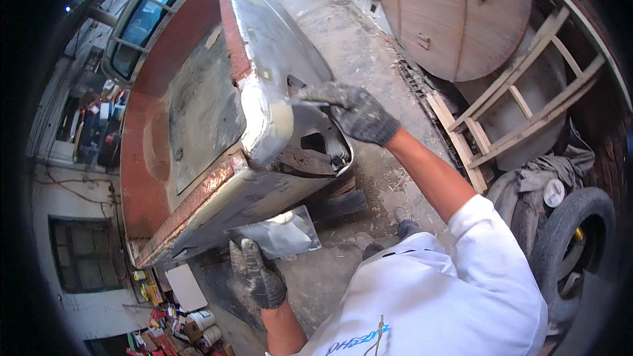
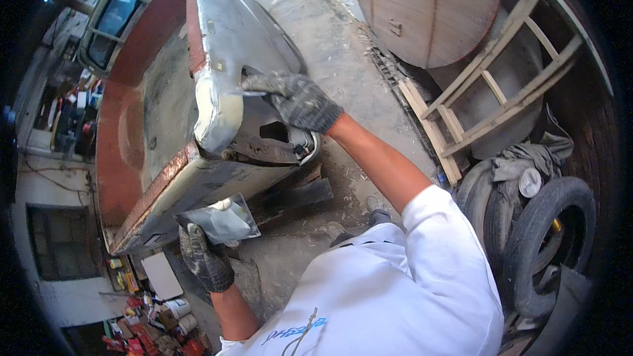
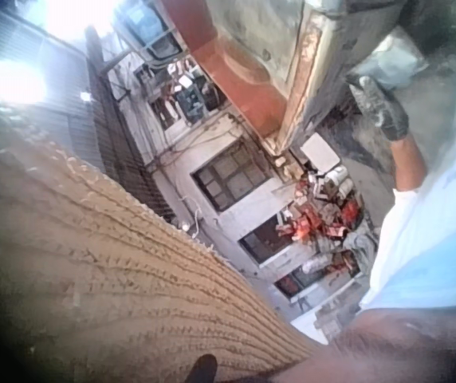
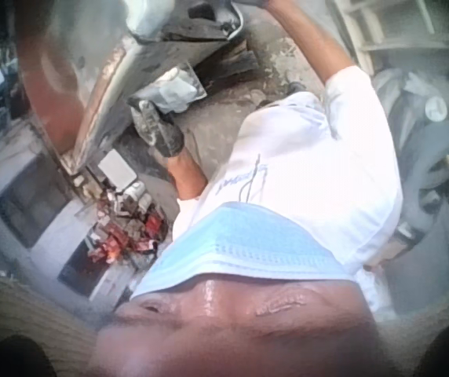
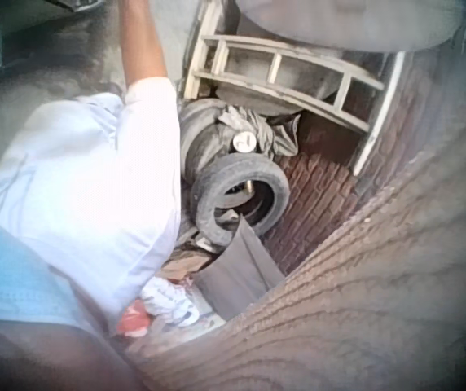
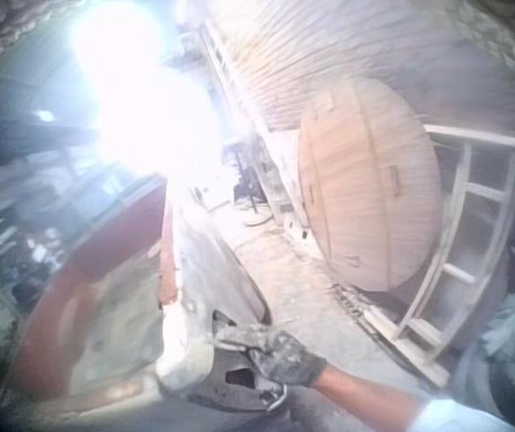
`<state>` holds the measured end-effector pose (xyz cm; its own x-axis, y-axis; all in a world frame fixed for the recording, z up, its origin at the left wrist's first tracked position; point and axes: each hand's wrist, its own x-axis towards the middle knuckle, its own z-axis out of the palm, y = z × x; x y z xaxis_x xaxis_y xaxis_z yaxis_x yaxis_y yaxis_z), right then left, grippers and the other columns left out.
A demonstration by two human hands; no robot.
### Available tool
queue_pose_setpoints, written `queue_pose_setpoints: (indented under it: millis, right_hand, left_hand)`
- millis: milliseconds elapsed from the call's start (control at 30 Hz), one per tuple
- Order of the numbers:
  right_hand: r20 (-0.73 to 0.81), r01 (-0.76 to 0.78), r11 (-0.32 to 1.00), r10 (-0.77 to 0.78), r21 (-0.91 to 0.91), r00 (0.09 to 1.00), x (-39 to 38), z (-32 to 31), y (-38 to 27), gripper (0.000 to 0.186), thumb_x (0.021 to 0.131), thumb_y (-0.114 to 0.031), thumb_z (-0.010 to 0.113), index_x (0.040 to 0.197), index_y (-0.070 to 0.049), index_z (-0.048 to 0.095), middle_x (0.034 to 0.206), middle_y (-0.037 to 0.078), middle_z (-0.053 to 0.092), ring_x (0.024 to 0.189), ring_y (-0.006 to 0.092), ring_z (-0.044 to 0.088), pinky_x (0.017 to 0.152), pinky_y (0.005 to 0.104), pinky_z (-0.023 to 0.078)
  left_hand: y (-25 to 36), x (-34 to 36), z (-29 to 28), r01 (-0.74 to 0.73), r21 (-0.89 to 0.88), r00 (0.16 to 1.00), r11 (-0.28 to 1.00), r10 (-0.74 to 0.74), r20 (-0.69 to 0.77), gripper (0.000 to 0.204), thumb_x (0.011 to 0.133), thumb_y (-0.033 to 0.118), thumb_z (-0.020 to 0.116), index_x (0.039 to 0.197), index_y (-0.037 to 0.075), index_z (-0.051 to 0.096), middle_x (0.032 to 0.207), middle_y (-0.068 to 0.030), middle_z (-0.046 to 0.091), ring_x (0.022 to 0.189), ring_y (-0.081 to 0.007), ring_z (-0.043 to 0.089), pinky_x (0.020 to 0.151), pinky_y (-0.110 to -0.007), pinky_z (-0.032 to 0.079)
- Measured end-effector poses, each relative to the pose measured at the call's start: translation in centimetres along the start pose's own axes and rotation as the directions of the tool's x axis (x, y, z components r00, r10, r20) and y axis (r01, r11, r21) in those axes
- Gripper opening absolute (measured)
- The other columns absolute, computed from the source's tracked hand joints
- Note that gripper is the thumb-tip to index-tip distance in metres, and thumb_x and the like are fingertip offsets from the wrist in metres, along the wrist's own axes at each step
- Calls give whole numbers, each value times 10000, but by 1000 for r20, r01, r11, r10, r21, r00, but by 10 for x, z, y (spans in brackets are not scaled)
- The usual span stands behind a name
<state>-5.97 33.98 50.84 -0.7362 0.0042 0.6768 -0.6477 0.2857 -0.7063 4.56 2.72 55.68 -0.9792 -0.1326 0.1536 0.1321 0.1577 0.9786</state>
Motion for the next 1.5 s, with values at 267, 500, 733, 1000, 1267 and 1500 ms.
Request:
queue_pose_setpoints:
  millis: [267, 500, 733, 1000, 1267, 1500]
  right_hand:
    - [35, 134, 986, -131, -97, 991, 23, 37, 53, 492, 747, 54, 495, 1200, -115, 587, 1237, 122, 567, 1183, 303, 502, 1038, 414, 367]
    - [76, 76, 997, -76, 1, 994, -2, 12, 65, 458, 784, 68, 468, 1193, -97, 589, 1252, 105, 568, 1185, 276, 516, 1014, 373, 394]
    - [-147, -216, 976, 213, -5, 966, -53, 0, -15, 380, 852, -56, 545, 1216, -154, 588, 953, 177, 570, 833, 348, 571, 763, 427, 485]
    - [385, -541, 677, 386, 499, 838, -86, 0, -95, 337, 937, -240, 532, 1214, -51, 549, 1067, 104, 621, 959, 191, 602, 853, 344, 474]
    - [250, -648, 566, 623, 509, 741, -79, 11, -88, 288, 950, -159, 505, 1202, -20, 510, 1064, 81, 612, 950, 132, 564, 842, 286, 470]
    - [-24, -611, 791, 611, 14, 791, -97, 47, -69, 263, 928, -162, 550, 1141, -9, 545, 946, 87, 633, 839, 143, 585, 749, 303, 479]
  left_hand:
    - [-14, -33, -12, -260, 563, 949, 785, 314, 0, 310, 941, 85, 512, 1232, -22, 514, 1243, -137, 524, 1104, -215, 513, 936, -333, 437]
    - [-11, -38, -5, -39, 228, 985, 973, 75, -153, 392, 935, 152, 545, 1283, -11, 469, 1227, -94, 523, 1085, -164, 496, 930, -300, 426]
    - [6, -32, 25, 50, -1, 999, 999, -50, 21, 407, 945, 143, 526, 1298, -44, 446, 1253, -97, 503, 1104, -175, 475, 965, -308, 382]
    - [8, -16, 43, -11, 380, 998, 925, -12, 59, 411, 944, 213, 540, 1269, -30, 469, 1162, -84, 542, 1037, -159, 483, 934, -291, 377]
    - [12, -4, 37, -72, 36, 958, 997, 79, -275, 484, 961, 220, 509, 1353, -33, 379, 1298, -120, 467, 1144, -177, 444, 1006, -313, 341]
    - [4, -32, 52, -158, 321, 981, 934, 186, -58, 402, 961, 208, 489, 1274, -38, 435, 1209, -136, 508, 1094, -204, 472, 970, -348, 369]
